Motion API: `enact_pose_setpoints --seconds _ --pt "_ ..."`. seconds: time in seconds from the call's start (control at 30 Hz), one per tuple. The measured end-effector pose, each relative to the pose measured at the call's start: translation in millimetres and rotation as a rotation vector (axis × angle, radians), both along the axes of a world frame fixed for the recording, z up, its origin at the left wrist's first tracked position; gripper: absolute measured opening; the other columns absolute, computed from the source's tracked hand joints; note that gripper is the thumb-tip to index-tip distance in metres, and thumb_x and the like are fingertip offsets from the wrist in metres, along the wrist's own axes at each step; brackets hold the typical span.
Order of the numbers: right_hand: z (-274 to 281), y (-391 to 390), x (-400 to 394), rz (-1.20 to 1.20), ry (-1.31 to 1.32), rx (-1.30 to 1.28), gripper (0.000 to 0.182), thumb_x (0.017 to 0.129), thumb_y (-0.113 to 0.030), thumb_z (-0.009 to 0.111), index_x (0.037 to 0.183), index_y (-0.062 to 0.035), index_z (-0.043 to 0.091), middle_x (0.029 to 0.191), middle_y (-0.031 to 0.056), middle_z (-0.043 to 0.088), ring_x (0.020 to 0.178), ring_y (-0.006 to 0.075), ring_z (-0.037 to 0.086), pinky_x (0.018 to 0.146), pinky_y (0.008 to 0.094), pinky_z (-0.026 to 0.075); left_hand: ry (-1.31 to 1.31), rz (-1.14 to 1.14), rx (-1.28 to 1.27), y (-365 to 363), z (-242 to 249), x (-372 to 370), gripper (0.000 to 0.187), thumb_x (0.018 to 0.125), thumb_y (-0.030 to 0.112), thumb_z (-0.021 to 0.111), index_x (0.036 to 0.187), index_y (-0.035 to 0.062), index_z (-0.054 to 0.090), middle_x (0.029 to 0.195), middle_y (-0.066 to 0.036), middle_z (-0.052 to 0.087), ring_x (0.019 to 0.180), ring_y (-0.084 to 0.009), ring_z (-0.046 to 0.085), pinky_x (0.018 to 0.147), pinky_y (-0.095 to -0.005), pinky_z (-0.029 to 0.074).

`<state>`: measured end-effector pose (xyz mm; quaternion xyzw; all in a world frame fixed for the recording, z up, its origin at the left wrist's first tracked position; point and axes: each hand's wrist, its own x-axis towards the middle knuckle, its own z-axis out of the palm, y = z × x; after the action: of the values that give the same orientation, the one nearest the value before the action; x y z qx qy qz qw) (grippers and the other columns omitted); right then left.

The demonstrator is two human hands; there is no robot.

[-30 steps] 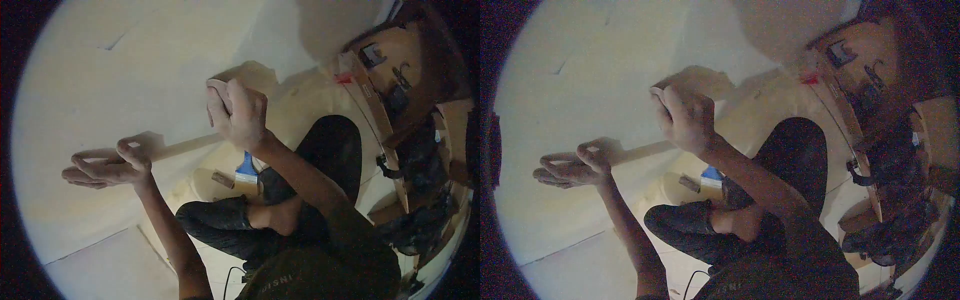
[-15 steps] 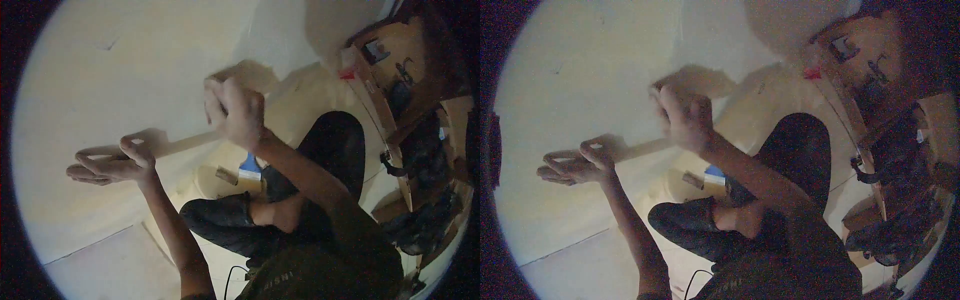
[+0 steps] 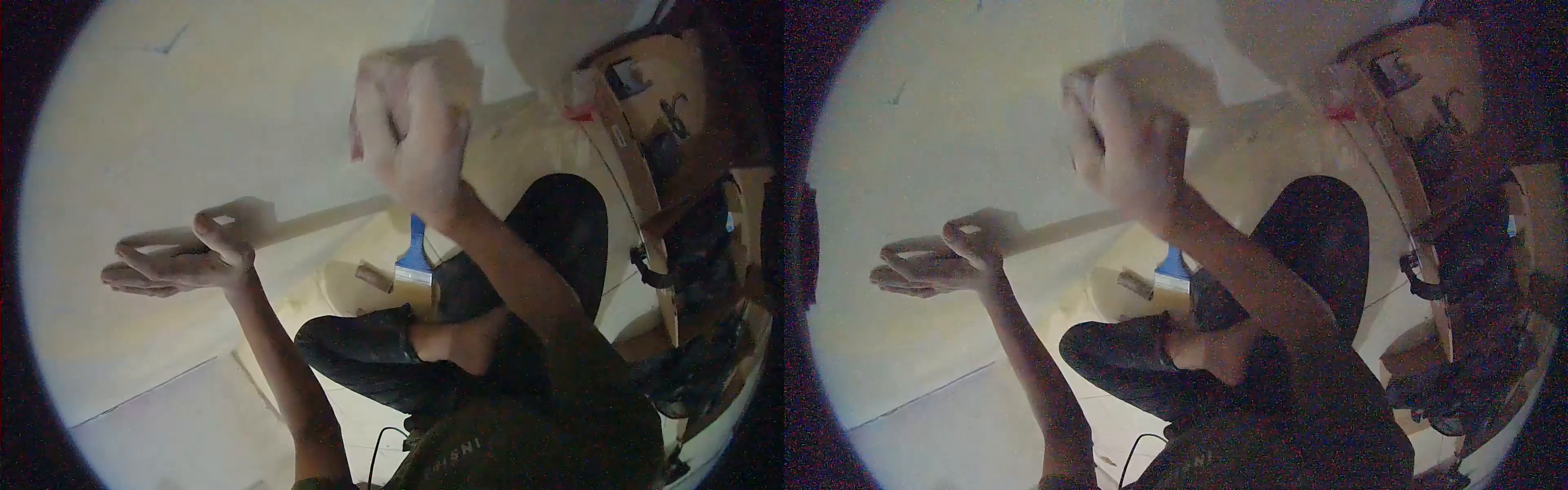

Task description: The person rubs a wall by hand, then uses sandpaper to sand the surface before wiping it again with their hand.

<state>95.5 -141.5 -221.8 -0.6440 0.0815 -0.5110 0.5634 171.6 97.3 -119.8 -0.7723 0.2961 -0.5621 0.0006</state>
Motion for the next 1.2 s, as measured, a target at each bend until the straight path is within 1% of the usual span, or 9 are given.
enact_pose_setpoints --seconds 0.2,0.4,0.5,0.6,0.7,0.97,1.07,1.17,1.2 --pt "20.3 -9.1 -6.8 -0.172 -0.062 -0.092 0.016 0.096 -0.004 0.067 0.087 -0.0005 0.054 0.058 0.0086 0.058 0.048 0.0155 0.061 0.046 0.0323 0.046 0.074 -0.018 -0.059 24.4 -5.6 6.5 0.073 0.101 0.050 0.054 0.145 -0.0035 0.029 0.153 -0.023 0.022 0.144 -0.0347 0.010 0.114 -0.0492 0.008" --pt "3.5 11.3 -3.9 -0.014 -0.028 -0.086 0.018 0.096 0.000 0.065 0.086 -0.0026 0.050 0.059 0.0073 0.061 0.048 0.0150 0.064 0.045 0.0302 0.046 0.972 -0.248 -0.446 95.5 -41.0 35.9 0.062 0.102 0.049 0.053 0.132 -0.0017 0.034 0.139 -0.018 0.028 0.130 -0.0288 0.018 0.104 -0.0428 0.015" --pt "8.1 4.0 0.1 -0.017 -0.038 -0.060 0.020 0.096 0.000 0.065 0.086 -0.0036 0.048 0.058 0.0062 0.061 0.048 0.0144 0.064 0.044 0.0303 0.045 1.164 -0.314 -0.589 103.7 -49.0 33.8 0.057 0.102 0.048 0.053 0.125 -0.0009 0.036 0.131 -0.016 0.031 0.123 -0.0259 0.022 0.099 -0.0396 0.018" --pt "-6.1 12.4 2.1 -0.042 -0.048 -0.137 0.023 0.097 0.001 0.063 0.086 -0.0051 0.043 0.057 0.0057 0.057 0.047 0.0147 0.061 0.043 0.0315 0.044 1.205 -0.350 -0.650 104.1 -49.3 39.7 0.053 0.102 0.048 0.053 0.119 0.0000 0.038 0.124 -0.014 0.034 0.116 -0.0229 0.026 0.094 -0.0365 0.022" --pt "23.1 -1.3 0.5 -0.073 -0.118 -0.100 0.022 0.097 0.001 0.063 0.086 -0.0038 0.045 0.056 0.0056 0.056 0.046 0.0143 0.060 0.043 0.0323 0.044 1.276 -0.355 -0.682 110.6 -54.2 42.6 0.049 0.102 0.047 0.053 0.112 0.0008 0.040 0.117 -0.011 0.037 0.109 -0.0200 0.030 0.088 -0.0333 0.025" --pt "1.7 7.7 -5.5 -0.016 -0.023 -0.163 0.024 0.100 0.003 0.059 0.083 -0.0012 0.041 0.063 0.0103 0.063 0.048 0.0122 0.062 0.042 0.0303 0.046 1.416 -0.335 -0.794 135.5 -68.8 54.7 0.044 0.103 0.046 0.053 0.094 0.0031 0.045 0.097 -0.005 0.045 0.090 -0.0121 0.040 0.074 -0.0248 0.034" --pt "9.4 9.6 0.3 0.053 -0.089 0.024 0.025 0.100 0.003 0.058 0.083 -0.0011 0.041 0.064 0.0103 0.063 0.048 0.0122 0.061 0.042 0.0303 0.046 1.236 -0.326 -0.788 171.2 -51.3 79.0 0.050 0.104 0.053 0.054 0.114 0.0042 0.048 0.113 -0.011 0.043 0.104 -0.0168 0.041 0.102 -0.0298 0.036" --pt "1.0 10.7 1.6 0.092 -0.093 0.074 0.021 0.098 0.000 0.061 0.084 -0.0016 0.046 0.065 0.0094 0.064 0.049 0.0147 0.062 0.044 0.0318 0.047 0.765 -0.099 -0.097 136.2 -79.2 51.1 0.044 0.106 0.047 0.049 0.093 0.0063 0.054 0.091 -0.004 0.054 0.081 -0.0120 0.048 0.073 -0.0237 0.040" --pt "1.6 5.9 2.3 0.096 -0.079 0.072 0.018 0.097 -0.001 0.064 0.086 -0.0021 0.049 0.066 0.0089 0.065 0.051 0.0169 0.063 0.046 0.0328 0.048 0.992 -0.234 -0.291 119.5 -72.5 40.8 0.034 0.104 0.039 0.058 0.097 0.0055 0.058 0.089 -0.003 0.056 0.077 -0.0142 0.051 0.070 -0.0266 0.044"
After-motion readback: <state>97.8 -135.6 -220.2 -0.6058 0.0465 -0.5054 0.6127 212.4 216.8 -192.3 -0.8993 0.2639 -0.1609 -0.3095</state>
